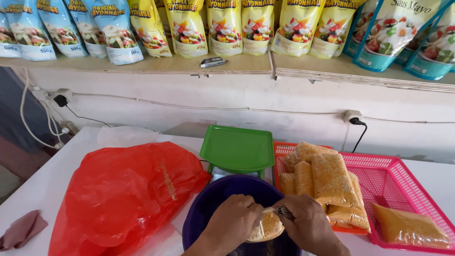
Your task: Packaging yellow food granules into small plastic bags using a scoop and a sealing tool.
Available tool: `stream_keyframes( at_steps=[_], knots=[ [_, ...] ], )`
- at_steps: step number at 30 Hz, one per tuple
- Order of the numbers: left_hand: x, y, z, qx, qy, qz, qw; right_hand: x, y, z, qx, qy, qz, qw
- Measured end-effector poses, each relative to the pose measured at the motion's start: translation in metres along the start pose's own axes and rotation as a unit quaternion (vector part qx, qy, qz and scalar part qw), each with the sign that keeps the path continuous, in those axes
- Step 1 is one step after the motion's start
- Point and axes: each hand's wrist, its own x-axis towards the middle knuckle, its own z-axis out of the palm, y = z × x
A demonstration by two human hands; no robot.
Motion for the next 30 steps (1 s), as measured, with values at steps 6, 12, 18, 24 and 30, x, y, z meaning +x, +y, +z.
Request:
stream_keyframes(
  at_steps=[6,12,18,24,30],
  knots=[
    [-0.005,-0.003,0.001,-0.074,0.1,-0.025,0.992,0.005,-0.006,-0.013,0.005,-0.026,0.076,0.997],
    [0.002,0.001,-0.01,-0.146,0.125,-0.062,0.979,0.005,-0.003,-0.016,0.105,-0.05,0.157,0.981],
    [0.006,0.002,-0.011,-0.184,0.054,-0.088,0.978,-0.013,0.031,0.015,0.373,0.181,0.205,0.887],
    [0.01,0.005,0.007,-0.171,0.062,-0.064,0.981,-0.007,-0.006,0.057,0.404,0.321,0.19,0.835],
    [0.01,0.007,0.007,-0.138,0.057,-0.053,0.987,-0.01,0.0,0.081,0.415,0.338,0.205,0.819]
  ],
)
